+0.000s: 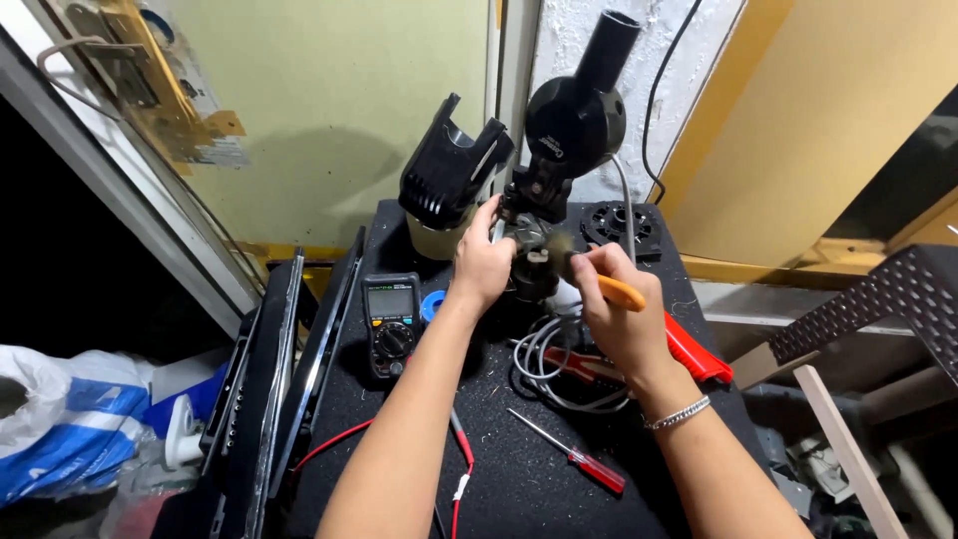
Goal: Reassembling the internal motor and wiring of an electronic device after cleaning.
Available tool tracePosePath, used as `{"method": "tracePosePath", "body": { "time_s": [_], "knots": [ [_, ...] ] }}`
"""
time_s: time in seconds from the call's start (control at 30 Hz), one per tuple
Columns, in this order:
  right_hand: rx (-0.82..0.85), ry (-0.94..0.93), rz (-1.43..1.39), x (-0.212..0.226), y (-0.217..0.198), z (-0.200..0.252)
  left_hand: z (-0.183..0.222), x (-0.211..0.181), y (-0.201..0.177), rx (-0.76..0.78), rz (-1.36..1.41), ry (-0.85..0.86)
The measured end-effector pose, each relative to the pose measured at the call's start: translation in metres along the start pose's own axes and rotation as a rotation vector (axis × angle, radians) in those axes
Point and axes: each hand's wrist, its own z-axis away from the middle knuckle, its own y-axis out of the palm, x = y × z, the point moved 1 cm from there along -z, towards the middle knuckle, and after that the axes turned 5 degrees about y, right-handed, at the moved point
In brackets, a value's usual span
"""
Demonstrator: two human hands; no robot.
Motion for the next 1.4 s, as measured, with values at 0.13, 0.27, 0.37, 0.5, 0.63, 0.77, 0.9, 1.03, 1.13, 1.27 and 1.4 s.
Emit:
{"method": "tracePosePath", "body": {
  "time_s": [0.13, 0.27, 0.37, 0.5, 0.63, 0.77, 0.9, 1.03, 1.13, 1.27, 1.4],
  "knots": [
    [-0.121, -0.015, 0.139, -0.007, -0.003, 0.003, -0.006, 0.009, 0.003, 0.004, 0.014, -0.031],
    [-0.083, -0.175, -0.121, 0.013, -0.004, 0.004, -0.012, 0.016, 0.003, -0.028, 0.073, -0.070],
    [-0.077, -0.225, -0.183, 0.025, -0.005, 0.011, -0.013, 0.015, 0.004, -0.041, 0.080, -0.082],
    [-0.040, -0.256, -0.065, 0.028, 0.007, 0.020, -0.023, 0.026, 0.009, -0.058, 0.097, -0.091],
    [0.043, -0.160, -0.067, 0.014, 0.020, 0.023, -0.021, 0.023, 0.010, -0.073, 0.123, -0.095],
    [0.021, -0.160, -0.065, 0.016, 0.016, 0.023, -0.027, 0.029, 0.012, -0.076, 0.082, -0.098],
    [0.087, -0.135, -0.065, 0.014, 0.024, 0.023, -0.027, 0.032, 0.012, -0.069, 0.089, -0.111],
    [0.003, -0.130, -0.153, -0.021, 0.010, 0.016, -0.014, 0.016, 0.004, -0.079, 0.077, -0.091],
    [-0.158, -0.161, -0.155, -0.026, -0.008, 0.017, -0.011, 0.014, 0.005, -0.089, 0.106, -0.083],
    [-0.052, -0.233, -0.113, -0.007, 0.003, 0.017, -0.011, 0.015, 0.006, -0.080, 0.071, -0.072],
    [0.019, -0.195, -0.275, -0.024, 0.019, 0.017, -0.007, 0.009, 0.004, -0.058, 0.053, -0.085]
  ]
}}
